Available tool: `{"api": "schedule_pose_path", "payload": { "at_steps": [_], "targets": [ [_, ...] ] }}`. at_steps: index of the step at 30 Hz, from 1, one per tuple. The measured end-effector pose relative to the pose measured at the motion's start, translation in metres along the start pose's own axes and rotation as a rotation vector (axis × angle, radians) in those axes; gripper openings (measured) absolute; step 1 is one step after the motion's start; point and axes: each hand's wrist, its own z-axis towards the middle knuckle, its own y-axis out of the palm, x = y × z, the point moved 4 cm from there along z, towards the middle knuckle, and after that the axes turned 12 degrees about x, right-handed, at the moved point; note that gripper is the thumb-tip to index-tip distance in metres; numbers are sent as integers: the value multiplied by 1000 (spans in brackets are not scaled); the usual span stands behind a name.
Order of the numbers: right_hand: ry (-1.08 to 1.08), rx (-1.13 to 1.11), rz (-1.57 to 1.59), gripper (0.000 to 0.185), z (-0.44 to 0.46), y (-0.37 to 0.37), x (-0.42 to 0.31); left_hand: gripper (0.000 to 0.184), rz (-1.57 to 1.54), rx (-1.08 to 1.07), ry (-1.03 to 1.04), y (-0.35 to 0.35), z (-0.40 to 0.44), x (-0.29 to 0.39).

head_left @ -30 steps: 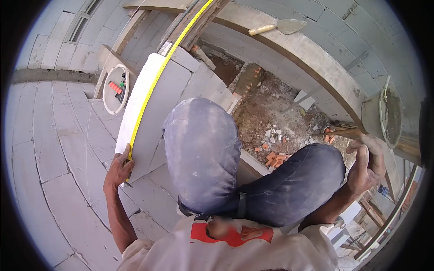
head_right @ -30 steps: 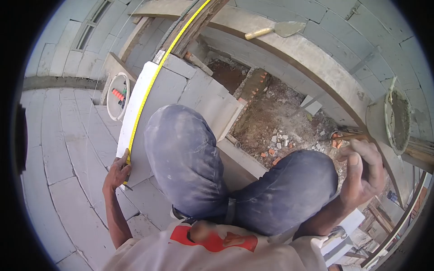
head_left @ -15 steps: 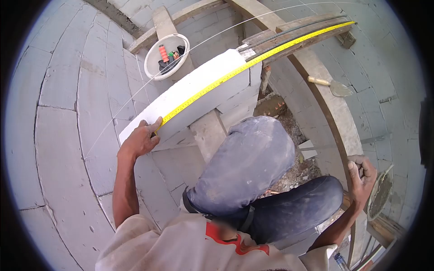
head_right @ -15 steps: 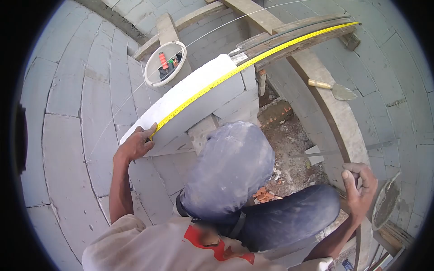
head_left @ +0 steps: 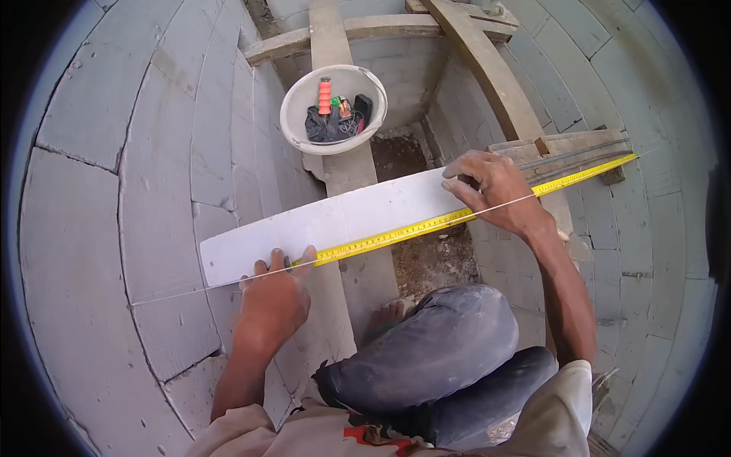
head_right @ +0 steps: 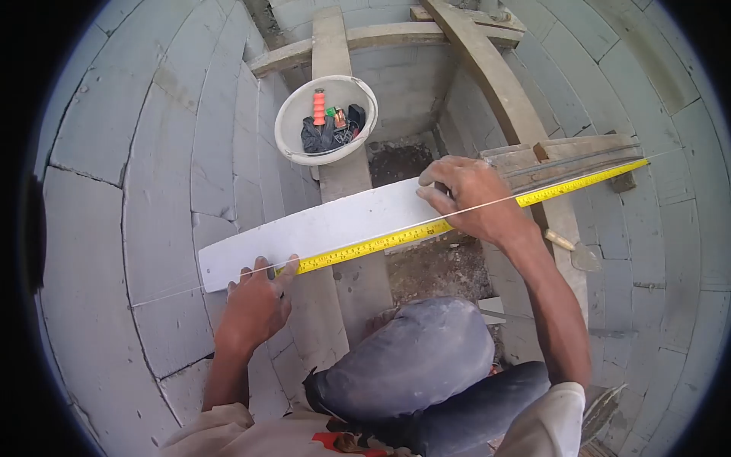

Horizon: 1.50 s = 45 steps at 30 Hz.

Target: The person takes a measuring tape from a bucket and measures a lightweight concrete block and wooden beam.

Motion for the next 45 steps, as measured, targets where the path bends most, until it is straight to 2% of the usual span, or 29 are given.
{"api": "schedule_pose_path", "payload": {
  "at_steps": [2, 7, 10, 13, 16, 19, 24, 27, 30, 40, 45],
  "targets": [
    [-149, 41, 34, 20, 54, 35, -2, 72, -36, -16, -2, -1, 0, -1],
    [-247, -31, -28, 16, 172, 130, 17, 71, -93, 1, 18, 5, 1, -7],
    [-145, -219, -111, 14, 214, 179, 31, 69, -134, 15, 14, 4, 2, -8],
    [-147, -433, -309, 18, 241, 233, 42, 67, -163, 14, 7, 4, 5, -9],
    [-19, -524, -453, 21, 252, 267, 42, 65, -161, 39, 3, 3, 5, -11],
    [-207, -701, -521, 23, 253, 291, 42, 64, -147, 65, 12, 0, 7, -12],
    [-171, -640, -551, 25, 246, 317, 54, 64, -193, 34, -1, -2, 8, -13],
    [-151, -648, -578, 25, 250, 326, 64, 55, -184, 42, 19, -1, 7, -13],
    [-143, -592, -613, 23, 249, 325, 65, 55, -196, 26, 21, 0, 8, -15],
    [-167, -494, -624, 18, 246, 332, 68, 64, -217, 4, 19, -2, 10, -17],
    [-182, -526, -670, 25, 245, 329, 66, 63, -198, 20, 25, 0, 9, -17]
  ]
}}
